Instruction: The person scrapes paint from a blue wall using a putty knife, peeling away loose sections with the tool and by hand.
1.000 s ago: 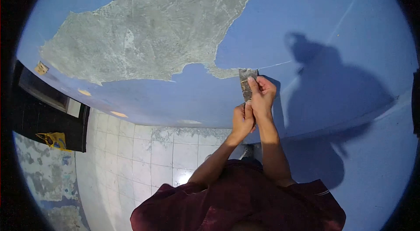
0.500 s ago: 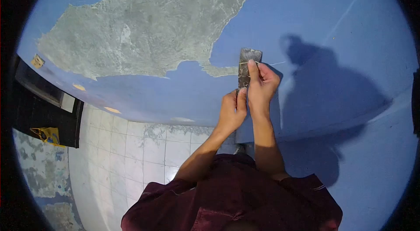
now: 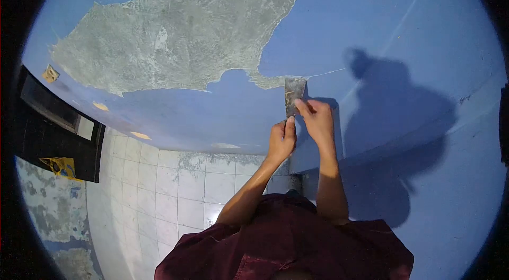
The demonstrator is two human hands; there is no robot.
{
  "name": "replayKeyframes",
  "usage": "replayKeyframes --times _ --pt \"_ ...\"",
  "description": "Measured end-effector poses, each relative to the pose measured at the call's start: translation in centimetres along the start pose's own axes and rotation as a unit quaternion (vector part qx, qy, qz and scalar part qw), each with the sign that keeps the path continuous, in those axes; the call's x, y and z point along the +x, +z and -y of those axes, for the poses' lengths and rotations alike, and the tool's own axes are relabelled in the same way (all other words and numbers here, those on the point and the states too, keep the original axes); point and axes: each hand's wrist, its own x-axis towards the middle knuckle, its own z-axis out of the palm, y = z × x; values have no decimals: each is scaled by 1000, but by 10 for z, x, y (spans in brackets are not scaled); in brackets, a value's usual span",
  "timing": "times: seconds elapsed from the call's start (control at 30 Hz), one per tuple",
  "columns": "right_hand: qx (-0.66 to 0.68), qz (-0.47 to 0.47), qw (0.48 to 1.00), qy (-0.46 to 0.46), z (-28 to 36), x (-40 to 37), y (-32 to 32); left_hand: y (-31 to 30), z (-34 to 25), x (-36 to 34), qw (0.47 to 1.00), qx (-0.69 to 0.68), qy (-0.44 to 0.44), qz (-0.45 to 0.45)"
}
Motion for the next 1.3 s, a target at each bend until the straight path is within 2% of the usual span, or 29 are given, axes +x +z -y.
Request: replayKeyframes --times 0.17,0.27,0.33,0.4,0.47,0.53,0.6,0.73,0.8,0.83,0.93,1.1,1.3 --pt "-65 7 997 48 15 -24 -25 15 5 1 998 -58 11 19" --pt "-65 -12 998 1 10 -26 -29 19 4 5 998 -61 15 20" --pt "-48 -69 994 -66 3 -29 -27 18 4 4 998 -58 21 29" --pt "-61 -64 993 -85 1 -27 -30 19 11 5 997 -69 14 29" --pt "-13 -40 998 -36 14 -29 -38 14 17 7 998 -56 24 27" --pt "-5 -40 998 -37 15 -26 -35 14 7 7 998 -42 35 26" --pt "65 -95 991 -71 12 -20 -24 19 0 0 996 -74 31 39" --pt "124 -52 990 -44 5 -4 -1 17 0 2 996 -78 13 49" --pt "266 -1 964 22 6 2 9 21 -15 -8 995 -92 -36 32" --pt "371 11 927 56 12 2 15 19 -15 -9 995 -92 -36 31" --pt "383 -21 922 49 16 1 31 8 -9 -9 993 -97 -41 44" --pt "343 -11 939 31 17 3 58 -15 -6 -14 995 -93 -30 -13" --pt "351 -1 936 6 34 2 81 -47 -22 -16 996 -71 -43 -13"
